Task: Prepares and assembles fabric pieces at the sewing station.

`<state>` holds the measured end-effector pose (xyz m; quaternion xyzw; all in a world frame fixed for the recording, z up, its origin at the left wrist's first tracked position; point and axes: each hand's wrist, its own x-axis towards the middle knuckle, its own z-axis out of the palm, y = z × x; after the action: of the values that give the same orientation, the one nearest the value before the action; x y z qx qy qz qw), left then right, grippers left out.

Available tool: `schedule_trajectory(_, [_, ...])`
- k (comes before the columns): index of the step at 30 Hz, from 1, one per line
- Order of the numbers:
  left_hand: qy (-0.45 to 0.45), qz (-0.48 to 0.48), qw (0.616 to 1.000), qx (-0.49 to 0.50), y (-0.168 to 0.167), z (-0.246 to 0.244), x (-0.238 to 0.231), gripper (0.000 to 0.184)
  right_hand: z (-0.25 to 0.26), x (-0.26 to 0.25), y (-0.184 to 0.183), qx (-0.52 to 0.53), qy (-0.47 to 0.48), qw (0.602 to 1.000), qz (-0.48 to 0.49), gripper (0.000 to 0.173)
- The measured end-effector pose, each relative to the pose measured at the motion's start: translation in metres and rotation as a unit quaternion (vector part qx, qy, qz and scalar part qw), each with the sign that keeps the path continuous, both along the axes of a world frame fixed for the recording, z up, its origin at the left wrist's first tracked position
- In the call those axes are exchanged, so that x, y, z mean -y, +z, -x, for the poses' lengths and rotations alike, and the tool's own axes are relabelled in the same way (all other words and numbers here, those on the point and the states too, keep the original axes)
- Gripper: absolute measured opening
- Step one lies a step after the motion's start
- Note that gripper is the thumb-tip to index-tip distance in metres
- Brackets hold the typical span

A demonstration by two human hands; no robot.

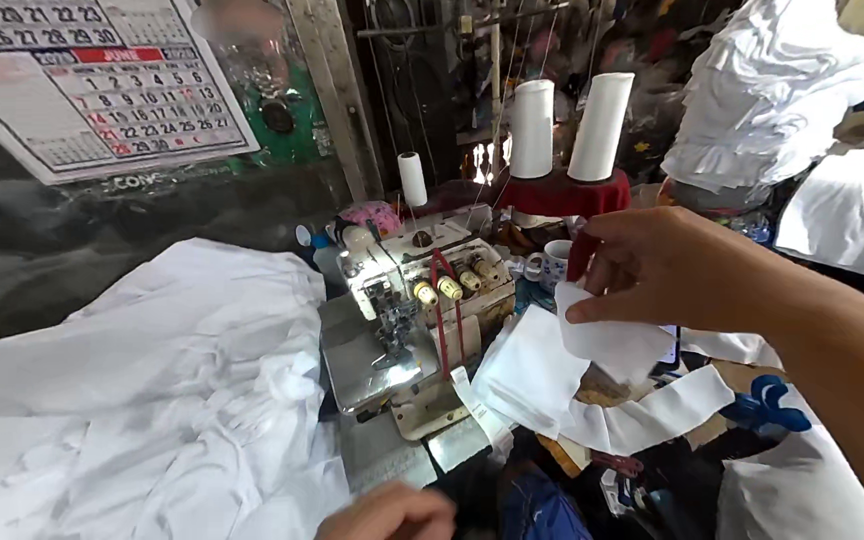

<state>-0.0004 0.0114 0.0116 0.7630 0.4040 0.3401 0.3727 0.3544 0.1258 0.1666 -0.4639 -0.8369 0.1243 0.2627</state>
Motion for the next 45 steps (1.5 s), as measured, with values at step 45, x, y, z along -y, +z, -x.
schedule_trajectory(45, [0.215, -0.091, 0.972, -0.012, -0.078, -0.044, 0.015, 0.032, 0.074, 0.105, -0.215, -0.351, 0.095, 0.883, 0.297, 0.025])
